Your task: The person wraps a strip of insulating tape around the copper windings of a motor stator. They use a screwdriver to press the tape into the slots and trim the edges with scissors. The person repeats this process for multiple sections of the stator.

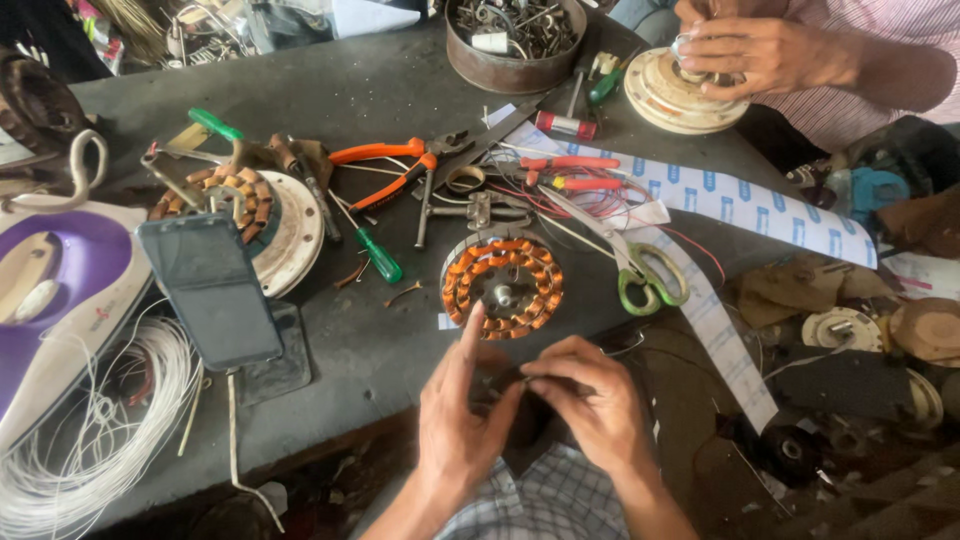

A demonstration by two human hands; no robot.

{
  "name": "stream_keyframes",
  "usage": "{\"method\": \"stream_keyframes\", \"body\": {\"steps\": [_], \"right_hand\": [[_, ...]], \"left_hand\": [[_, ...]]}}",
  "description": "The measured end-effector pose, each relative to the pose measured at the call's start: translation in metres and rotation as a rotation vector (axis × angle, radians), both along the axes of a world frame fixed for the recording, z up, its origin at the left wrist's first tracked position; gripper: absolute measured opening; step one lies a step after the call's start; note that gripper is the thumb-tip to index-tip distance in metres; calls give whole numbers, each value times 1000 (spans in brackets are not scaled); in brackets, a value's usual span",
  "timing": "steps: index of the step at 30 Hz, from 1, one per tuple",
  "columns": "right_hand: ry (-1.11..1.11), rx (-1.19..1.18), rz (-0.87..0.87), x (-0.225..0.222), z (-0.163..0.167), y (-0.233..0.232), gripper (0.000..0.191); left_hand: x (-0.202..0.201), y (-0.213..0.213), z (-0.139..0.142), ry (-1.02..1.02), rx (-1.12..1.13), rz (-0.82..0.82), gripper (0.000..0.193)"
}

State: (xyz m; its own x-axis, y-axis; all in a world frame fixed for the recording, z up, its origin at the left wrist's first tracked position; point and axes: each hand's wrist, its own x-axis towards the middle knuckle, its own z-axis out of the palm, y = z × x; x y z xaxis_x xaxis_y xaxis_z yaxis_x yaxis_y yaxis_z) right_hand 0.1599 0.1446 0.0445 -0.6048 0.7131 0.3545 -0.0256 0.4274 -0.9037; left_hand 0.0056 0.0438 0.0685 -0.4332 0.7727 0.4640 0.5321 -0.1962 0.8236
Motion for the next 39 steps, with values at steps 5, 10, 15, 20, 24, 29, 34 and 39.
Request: {"method": "stream_keyframes", "body": {"steps": [5, 10, 15, 20, 24, 29, 34, 39], "right_hand": [[25, 35, -162, 8, 6, 29, 20], [256, 31, -150, -3, 17, 52, 15], [239, 39, -248, -21, 39, 66, 13], [122, 397, -285, -31, 60, 57, 16], [70, 551, -320, -30, 64, 48, 24], [135, 453, -309, -20, 51, 38, 25], [173, 487, -348, -13, 35, 36, 23], [185, 520, -298, -13, 31, 38, 22]], "left_hand": [[-25, 36, 27, 286, 153, 74, 98], [-47, 79, 47, 294, 177, 3, 101], [-42, 81, 43, 226, 117, 14, 105], [-37, 62, 37, 228, 151, 17, 102], [-25, 47, 31, 278, 250, -20, 95], [-15, 41, 25, 343, 308, -48, 89], [-15, 45, 23, 367, 316, -48, 90], [-18, 47, 21, 341, 316, -21, 92]]}}
